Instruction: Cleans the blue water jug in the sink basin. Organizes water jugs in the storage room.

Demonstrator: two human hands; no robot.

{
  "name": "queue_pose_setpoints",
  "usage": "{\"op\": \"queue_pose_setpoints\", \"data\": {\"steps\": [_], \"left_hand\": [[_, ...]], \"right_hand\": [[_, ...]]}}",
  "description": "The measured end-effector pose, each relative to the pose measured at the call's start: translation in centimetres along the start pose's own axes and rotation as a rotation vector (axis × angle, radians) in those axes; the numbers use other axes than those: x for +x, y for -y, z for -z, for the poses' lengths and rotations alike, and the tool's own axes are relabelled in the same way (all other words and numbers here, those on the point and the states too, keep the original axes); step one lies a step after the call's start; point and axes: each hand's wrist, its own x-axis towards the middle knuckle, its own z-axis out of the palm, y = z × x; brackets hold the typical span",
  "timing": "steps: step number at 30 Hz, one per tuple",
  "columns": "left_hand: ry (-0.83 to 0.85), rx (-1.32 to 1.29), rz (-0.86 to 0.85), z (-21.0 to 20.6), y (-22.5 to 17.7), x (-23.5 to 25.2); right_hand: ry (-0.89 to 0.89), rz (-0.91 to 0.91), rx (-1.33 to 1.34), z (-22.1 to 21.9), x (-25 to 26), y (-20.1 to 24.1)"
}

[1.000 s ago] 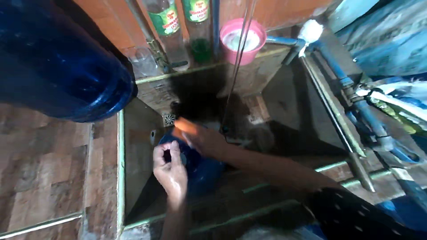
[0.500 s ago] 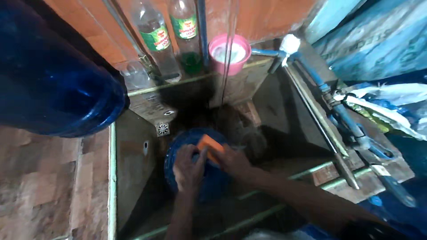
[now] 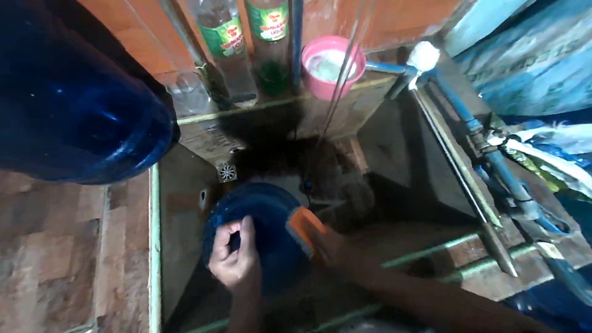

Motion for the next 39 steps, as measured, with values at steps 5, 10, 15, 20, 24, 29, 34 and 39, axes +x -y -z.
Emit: {"op": "queue_pose_setpoints", "data": {"steps": [5,10,15,20,24,29,34,39], "left_hand": [[0.097,-0.065,-0.007,-0.6,0.6,1.6],[0.132,-0.091,0.011,2.0,1.9,3.3],[0.091,-0.122,0.094,0.9,1.3,2.7],[0.693,-0.12,0.07,0.2,0.3,3.9],[0.341,0.023,0.117,0.8,0.2,4.3],[0.146,0.126,0.131,-2.1,-2.0,-1.1],[0.521,-0.011,0.109,-1.7,-0.8,2.1],[0.278,-0.012,0.124,0.1,0.0,0.6]], "right_hand": [[0.267,-0.06,-0.182,1.3,14.9,3.0],[0.221,0.04,-0.162,0.4,11.5,2.5],[0.134,-0.012,-0.177,1.3,5.2,1.4],[0.086,0.171,-0.307,1.9,16.7,2.6],[0.016,0.181,-0.301,3.0,5.5,1.8],[0.001,0.174,-0.201,2.4,2.1,2.1],[0.226,0.092,-0.269,2.4,17.4,5.5],[0.062,0.189,-0.223,1.9,4.5,2.8]]}}
